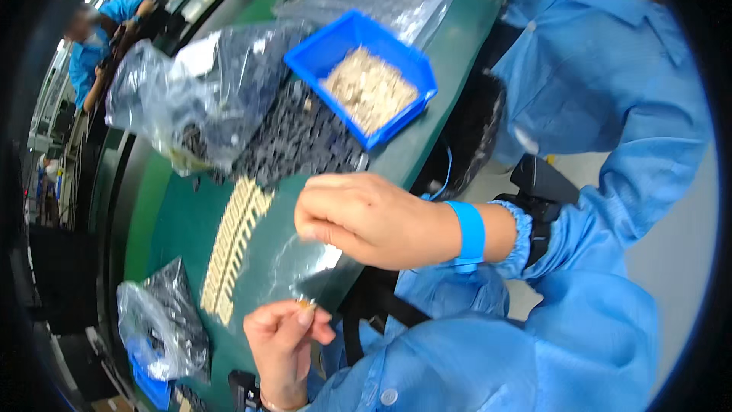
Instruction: Assembling small black plastic components with beige inserts on a factory production line.
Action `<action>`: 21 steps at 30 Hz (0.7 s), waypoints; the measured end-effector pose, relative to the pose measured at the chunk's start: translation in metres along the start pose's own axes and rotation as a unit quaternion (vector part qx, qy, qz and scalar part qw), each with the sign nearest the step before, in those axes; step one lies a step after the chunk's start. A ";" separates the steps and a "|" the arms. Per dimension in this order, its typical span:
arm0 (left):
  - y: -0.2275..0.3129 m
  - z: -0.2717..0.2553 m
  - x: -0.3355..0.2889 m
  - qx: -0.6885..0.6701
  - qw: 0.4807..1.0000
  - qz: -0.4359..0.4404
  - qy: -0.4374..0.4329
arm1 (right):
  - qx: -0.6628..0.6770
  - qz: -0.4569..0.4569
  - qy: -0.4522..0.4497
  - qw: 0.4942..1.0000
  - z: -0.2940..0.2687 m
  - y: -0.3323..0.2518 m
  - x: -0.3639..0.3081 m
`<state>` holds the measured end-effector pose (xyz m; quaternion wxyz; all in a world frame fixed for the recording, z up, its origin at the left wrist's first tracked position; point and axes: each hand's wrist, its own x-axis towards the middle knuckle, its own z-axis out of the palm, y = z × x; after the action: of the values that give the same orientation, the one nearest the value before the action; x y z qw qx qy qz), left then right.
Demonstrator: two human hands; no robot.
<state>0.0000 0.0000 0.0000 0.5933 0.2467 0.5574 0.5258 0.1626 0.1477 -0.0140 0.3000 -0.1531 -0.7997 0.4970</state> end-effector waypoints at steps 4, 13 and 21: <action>-0.006 -0.027 0.001 -0.054 0.998 -0.019 -0.038 | -0.355 -0.048 0.208 0.910 -0.053 0.011 0.022; 0.015 -0.006 -0.008 -0.054 0.997 -0.049 -0.018 | -0.460 -0.073 0.248 0.849 -0.107 0.047 0.031; 0.023 -0.002 -0.007 -0.022 0.999 -0.049 0.000 | -0.491 -0.070 0.230 0.837 -0.107 0.045 0.037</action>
<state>-0.0090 0.0009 0.0222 0.6239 0.2061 0.5573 0.5077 0.1991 0.2632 -0.0066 0.3946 -0.3337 -0.8555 -0.0327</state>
